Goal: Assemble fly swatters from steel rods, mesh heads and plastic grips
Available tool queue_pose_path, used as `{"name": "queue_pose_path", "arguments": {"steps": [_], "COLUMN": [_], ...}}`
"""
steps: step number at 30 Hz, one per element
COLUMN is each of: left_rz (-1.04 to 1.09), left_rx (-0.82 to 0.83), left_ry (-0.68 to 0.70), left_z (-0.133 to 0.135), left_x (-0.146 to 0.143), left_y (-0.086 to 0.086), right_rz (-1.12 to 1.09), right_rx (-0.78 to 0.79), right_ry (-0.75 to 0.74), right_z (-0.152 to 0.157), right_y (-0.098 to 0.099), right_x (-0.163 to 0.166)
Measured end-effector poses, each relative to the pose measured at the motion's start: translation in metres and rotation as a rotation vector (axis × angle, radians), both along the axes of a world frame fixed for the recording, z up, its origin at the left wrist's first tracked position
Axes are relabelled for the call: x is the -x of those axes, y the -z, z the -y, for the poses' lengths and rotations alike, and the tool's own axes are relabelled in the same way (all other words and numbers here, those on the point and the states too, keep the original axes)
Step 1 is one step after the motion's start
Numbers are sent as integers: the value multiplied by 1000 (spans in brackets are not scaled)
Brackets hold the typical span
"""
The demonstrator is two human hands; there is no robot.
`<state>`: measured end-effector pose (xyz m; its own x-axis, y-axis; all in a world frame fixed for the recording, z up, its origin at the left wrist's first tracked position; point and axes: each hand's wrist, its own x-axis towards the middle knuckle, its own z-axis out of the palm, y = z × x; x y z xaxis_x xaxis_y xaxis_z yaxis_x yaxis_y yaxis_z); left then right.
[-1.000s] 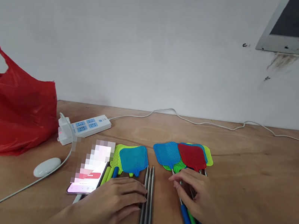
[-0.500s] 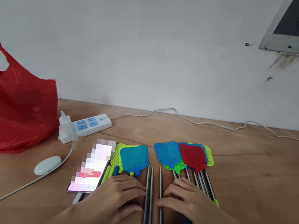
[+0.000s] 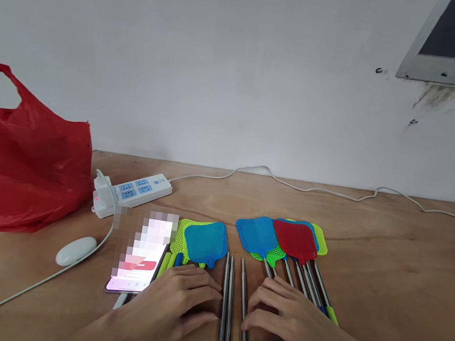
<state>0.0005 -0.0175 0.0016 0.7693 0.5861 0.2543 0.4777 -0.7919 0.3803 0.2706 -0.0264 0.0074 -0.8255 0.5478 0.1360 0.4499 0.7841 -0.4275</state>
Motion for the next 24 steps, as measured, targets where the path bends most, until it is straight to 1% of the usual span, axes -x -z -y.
{"name": "queue_pose_path", "arguments": {"steps": [2,6,10,13,24], "left_rz": [-8,-30,-60,-70,-42], "left_rx": [10,31,38,37,6], "left_ry": [-6,-44,-86,-76,-53], "left_z": [-1,-1,2,3,2], "left_x": [0,-3,-6,-7,-7], "left_y": [0,1,0,-1,3], "right_rz": [-11,-49,6,40,25], "right_rx": [-20,-114,-174,-181,-148], "right_ry": [-4,22,59,80,127], "right_z": [2,8,13,15,14], "right_y": [2,8,11,10,11], "right_x": [2,7,13,15,15]}}
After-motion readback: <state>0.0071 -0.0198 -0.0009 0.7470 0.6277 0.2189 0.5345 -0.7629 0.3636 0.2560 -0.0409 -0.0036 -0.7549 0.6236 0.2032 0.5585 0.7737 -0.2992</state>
